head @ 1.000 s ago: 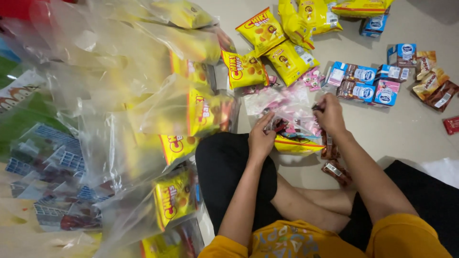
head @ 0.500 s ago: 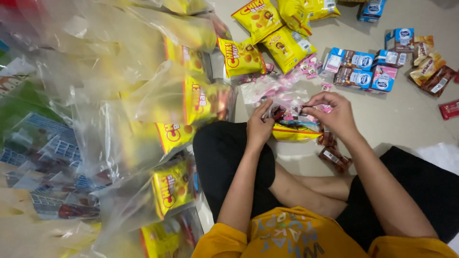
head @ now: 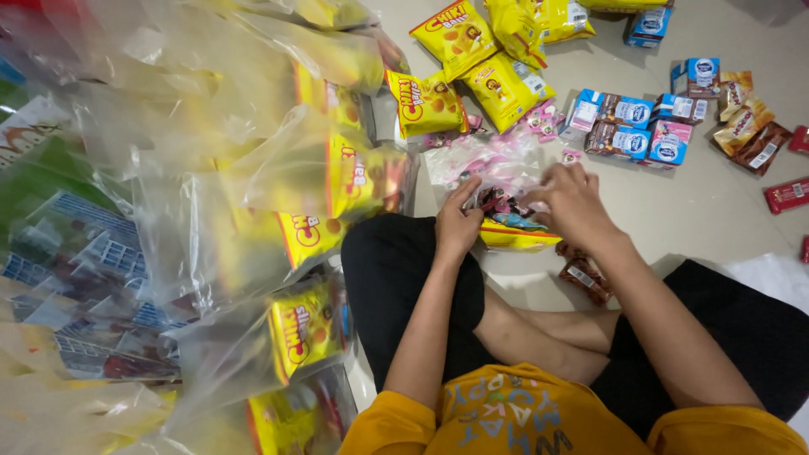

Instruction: Picking up various snack packages and candies from the floor and placing them into clear plastic bags.

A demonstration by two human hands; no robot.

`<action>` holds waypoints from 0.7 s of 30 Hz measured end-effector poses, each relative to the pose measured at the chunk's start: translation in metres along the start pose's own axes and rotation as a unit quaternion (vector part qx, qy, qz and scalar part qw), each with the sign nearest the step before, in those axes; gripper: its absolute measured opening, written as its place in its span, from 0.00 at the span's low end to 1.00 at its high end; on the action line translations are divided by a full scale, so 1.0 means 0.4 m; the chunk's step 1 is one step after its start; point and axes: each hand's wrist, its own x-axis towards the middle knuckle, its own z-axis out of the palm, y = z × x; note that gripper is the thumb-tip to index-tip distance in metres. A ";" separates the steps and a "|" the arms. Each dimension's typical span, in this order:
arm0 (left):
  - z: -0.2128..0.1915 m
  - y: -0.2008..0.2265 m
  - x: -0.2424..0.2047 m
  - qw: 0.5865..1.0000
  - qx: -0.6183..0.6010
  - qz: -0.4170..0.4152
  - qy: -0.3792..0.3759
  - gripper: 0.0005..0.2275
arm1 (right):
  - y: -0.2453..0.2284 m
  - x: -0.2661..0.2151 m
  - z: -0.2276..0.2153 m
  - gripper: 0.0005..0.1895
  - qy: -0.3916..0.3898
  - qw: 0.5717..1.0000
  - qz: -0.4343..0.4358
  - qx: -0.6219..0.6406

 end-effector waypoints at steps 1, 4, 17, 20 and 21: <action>0.003 -0.003 0.001 1.000 -0.001 0.007 0.001 0.27 | 0.015 -0.002 -0.003 0.19 -0.073 0.994 0.038 0.075; 0.016 -0.023 0.008 1.000 -0.003 0.029 0.005 0.27 | 0.037 -0.007 -0.009 0.27 -0.190 0.958 0.096 0.192; -0.055 0.024 -0.012 0.991 0.114 -0.003 -0.075 0.27 | 0.128 -0.123 0.009 0.19 -0.029 0.848 0.094 0.521; -0.127 0.169 -0.068 0.991 0.104 0.051 -0.069 0.25 | 0.093 -0.149 -0.125 0.18 0.026 0.846 0.083 0.525; -0.155 0.237 -0.088 0.991 0.106 0.054 -0.067 0.25 | 0.067 -0.162 -0.195 0.18 0.029 0.846 0.080 0.526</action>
